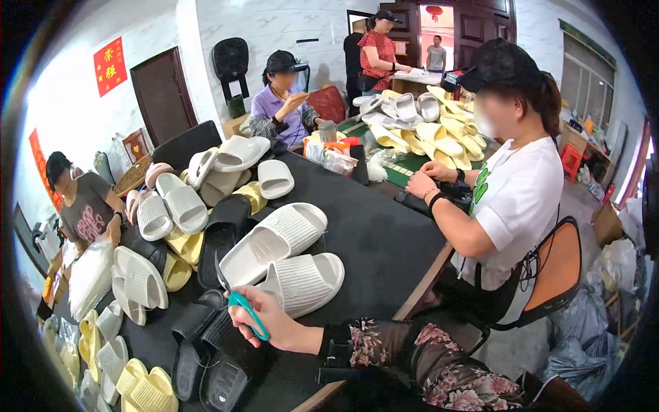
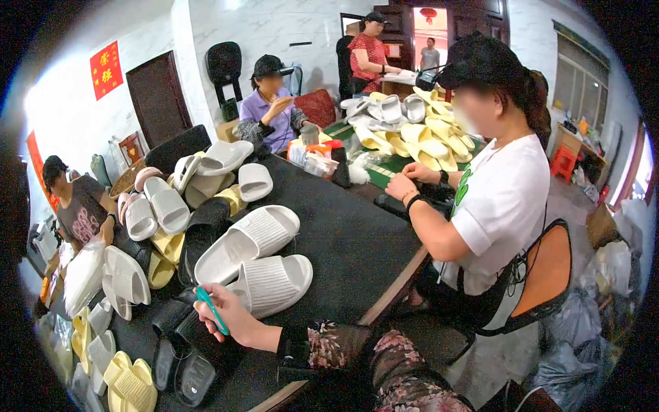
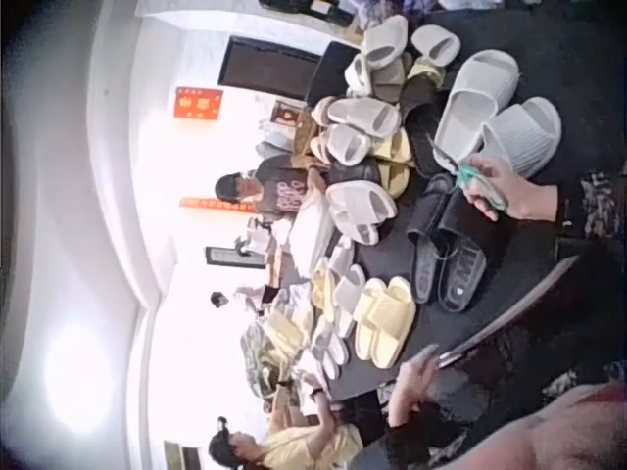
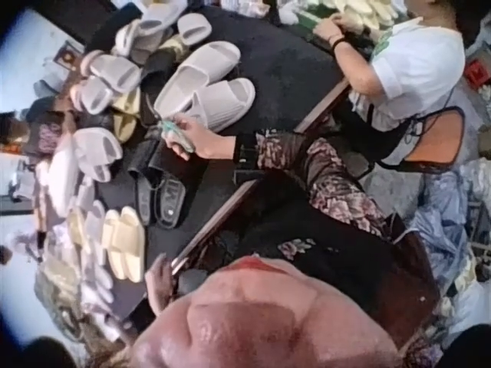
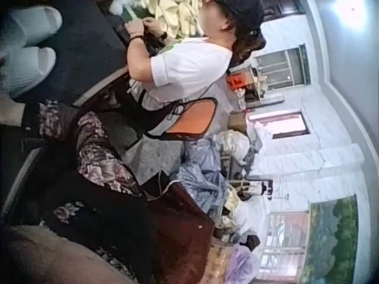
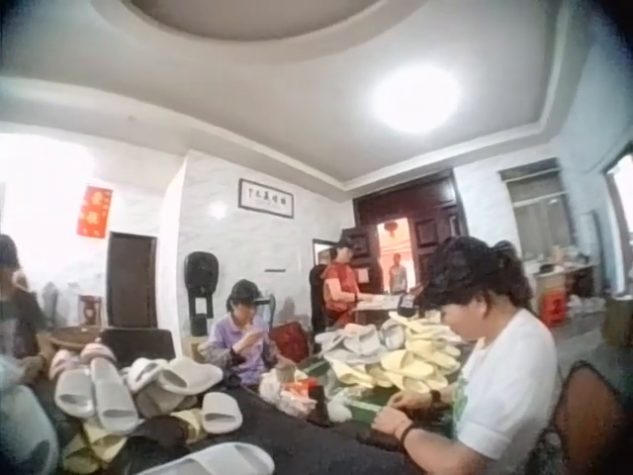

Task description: Using scissors to trim excess material and threads from slippers at a manufacturing station.

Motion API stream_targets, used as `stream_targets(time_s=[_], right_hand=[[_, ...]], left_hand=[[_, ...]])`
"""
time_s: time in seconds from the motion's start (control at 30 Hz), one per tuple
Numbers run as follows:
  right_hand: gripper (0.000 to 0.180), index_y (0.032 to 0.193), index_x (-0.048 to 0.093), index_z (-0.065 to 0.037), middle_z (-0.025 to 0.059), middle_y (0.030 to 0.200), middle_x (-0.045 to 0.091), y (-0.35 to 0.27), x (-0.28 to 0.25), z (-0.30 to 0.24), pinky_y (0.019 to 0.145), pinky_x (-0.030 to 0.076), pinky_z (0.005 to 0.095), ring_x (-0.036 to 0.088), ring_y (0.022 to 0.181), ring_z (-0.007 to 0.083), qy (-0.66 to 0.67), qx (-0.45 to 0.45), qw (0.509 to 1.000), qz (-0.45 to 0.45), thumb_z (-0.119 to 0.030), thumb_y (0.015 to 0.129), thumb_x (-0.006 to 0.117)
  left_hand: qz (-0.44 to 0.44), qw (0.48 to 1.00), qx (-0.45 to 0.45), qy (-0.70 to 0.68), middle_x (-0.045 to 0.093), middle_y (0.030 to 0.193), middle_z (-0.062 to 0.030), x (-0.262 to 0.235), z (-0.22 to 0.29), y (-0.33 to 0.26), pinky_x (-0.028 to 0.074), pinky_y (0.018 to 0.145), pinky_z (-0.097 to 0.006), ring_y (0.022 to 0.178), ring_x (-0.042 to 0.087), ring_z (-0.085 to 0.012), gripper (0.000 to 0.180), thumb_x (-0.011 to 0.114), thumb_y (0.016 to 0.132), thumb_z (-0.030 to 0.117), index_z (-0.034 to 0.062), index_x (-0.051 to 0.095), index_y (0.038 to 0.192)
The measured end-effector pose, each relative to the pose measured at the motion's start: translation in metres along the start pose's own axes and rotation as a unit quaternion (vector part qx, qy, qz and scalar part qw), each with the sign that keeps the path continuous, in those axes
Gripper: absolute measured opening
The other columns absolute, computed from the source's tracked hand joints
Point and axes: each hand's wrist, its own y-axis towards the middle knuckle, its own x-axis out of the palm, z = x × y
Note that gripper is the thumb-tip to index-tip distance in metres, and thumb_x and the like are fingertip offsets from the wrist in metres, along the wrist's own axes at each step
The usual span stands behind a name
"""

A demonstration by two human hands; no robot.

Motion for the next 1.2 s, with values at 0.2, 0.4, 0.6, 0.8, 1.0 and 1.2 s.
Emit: stream_targets(time_s=[0.2,0.4,0.6,0.8,1.0,1.2], right_hand=[[0.046,0.125,0.036,0.001,0.0065,0.078,0.054,0.008,-0.006,-0.001,0.037,0.042,0.0202,0.052,0.052,0.008,-0.045,-0.062,0.997,0.023,-0.013,0.087,0.058],[0.044,0.124,0.037,0.001,0.0049,0.079,0.054,0.008,-0.008,-0.007,0.039,0.042,0.0183,0.051,0.053,0.0058,-0.116,-0.065,0.991,0.033,-0.012,0.087,0.058],[0.045,0.123,0.039,0.001,0.0037,0.078,0.054,0.007,-0.007,-0.007,0.039,0.041,0.0178,0.05,0.053,0.0048,-0.152,-0.067,0.985,0.048,-0.014,0.087,0.06],[0.045,0.124,0.039,0.002,0.0028,0.077,0.054,0.012,-0.01,0.001,0.039,0.04,0.0181,0.049,0.052,0.0046,-0.189,-0.054,0.979,0.057,-0.015,0.087,0.06],[0.045,0.123,0.04,0.002,0.0017,0.076,0.053,0.016,-0.012,0.006,0.038,0.039,0.0177,0.048,0.052,0.0044,-0.171,-0.038,0.983,0.053,-0.015,0.087,0.06],[0.047,0.124,0.039,0.001,0.0015,0.075,0.053,0.014,-0.011,0.002,0.038,0.039,0.0175,0.048,0.051,0.0044,-0.18,-0.025,0.982,0.057,-0.016,0.086,0.06]], left_hand=[[0.015,0.97,0.167,-0.177,0.057,0.086,-0.0087,0.004,0.011,0.085,0.043,0.059,-0.023,0.07,0.052,-0.0111,0.039,0.05,0.092,0.011,-0.0017,0.042,0.128],[-0.038,0.848,0.094,-0.52,0.061,0.072,-0.0246,0.011,0.076,0.152,0.051,0.042,-0.035,0.049,0.06,-0.028,0.028,0.044,0.095,0.024,0.0019,0.04,0.111],[-0.011,0.815,0.118,-0.568,0.061,0.08,-0.0279,0.019,0.075,0.163,0.052,0.04,-0.039,0.051,0.062,-0.0318,0.03,0.042,0.096,0.028,0.0058,0.034,0.114],[-0.041,0.806,0.105,-0.581,0.06,0.078,-0.0291,0.013,0.063,0.169,0.052,0.041,-0.043,0.052,0.062,-0.0345,0.038,0.041,0.097,0.027,0.0087,0.026,0.127],[-0.088,0.795,0.097,-0.592,0.06,0.081,-0.0255,0.026,0.092,0.169,0.053,0.044,-0.044,0.058,0.063,-0.0368,0.034,0.042,0.096,0.022,0.0109,0.028,0.125],[-0.065,0.777,0.159,-0.606,0.059,0.085,-0.0149,0.037,0.108,0.173,0.055,0.048,-0.042,0.062,0.063,-0.0337,0.017,0.045,0.094,0.016,0.0089,0.039,0.107]])
